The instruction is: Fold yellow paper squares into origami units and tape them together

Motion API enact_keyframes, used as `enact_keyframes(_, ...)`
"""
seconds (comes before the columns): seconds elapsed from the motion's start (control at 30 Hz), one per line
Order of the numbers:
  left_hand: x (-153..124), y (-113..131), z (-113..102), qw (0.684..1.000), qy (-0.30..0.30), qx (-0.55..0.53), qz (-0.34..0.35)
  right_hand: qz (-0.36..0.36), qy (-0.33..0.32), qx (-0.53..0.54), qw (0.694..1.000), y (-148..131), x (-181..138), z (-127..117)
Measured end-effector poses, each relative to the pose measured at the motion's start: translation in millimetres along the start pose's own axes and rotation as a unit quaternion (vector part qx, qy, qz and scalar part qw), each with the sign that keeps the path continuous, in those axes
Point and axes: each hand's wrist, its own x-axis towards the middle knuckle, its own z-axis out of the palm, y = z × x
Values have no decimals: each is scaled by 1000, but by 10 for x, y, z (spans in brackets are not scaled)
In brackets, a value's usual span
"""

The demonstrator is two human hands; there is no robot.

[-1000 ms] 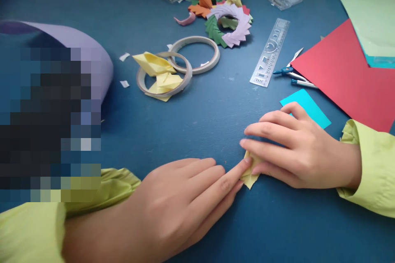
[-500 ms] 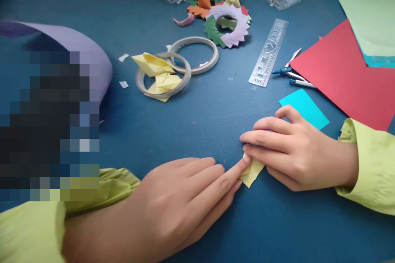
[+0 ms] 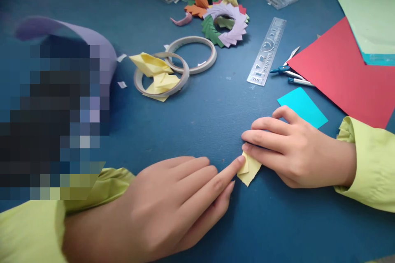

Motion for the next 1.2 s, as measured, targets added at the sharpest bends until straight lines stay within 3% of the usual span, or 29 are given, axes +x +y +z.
enact_keyframes(0.13, 20, -22, -12, 998, -20, 36, 55, 2, -1, 1, 1000, -6, 4, -5)
enact_keyframes(0.53, -28, 23, -35, 991, -10, 51, 120, 0, 2, 0, 1000, -7, 5, 5)
enact_keyframes(0.77, 9, -7, -46, 997, 58, 6, 41, -6, 18, -27, 999, -17, 6, 19)
enact_keyframes(0.87, 45, -22, -18, 999, 34, 17, -27, -29, 29, -52, 998, -51, 3, 1)
enact_keyframes(1.2, 53, 36, 5, 998, 45, -22, -44, -103, 95, -118, 983, -155, -68, 9)
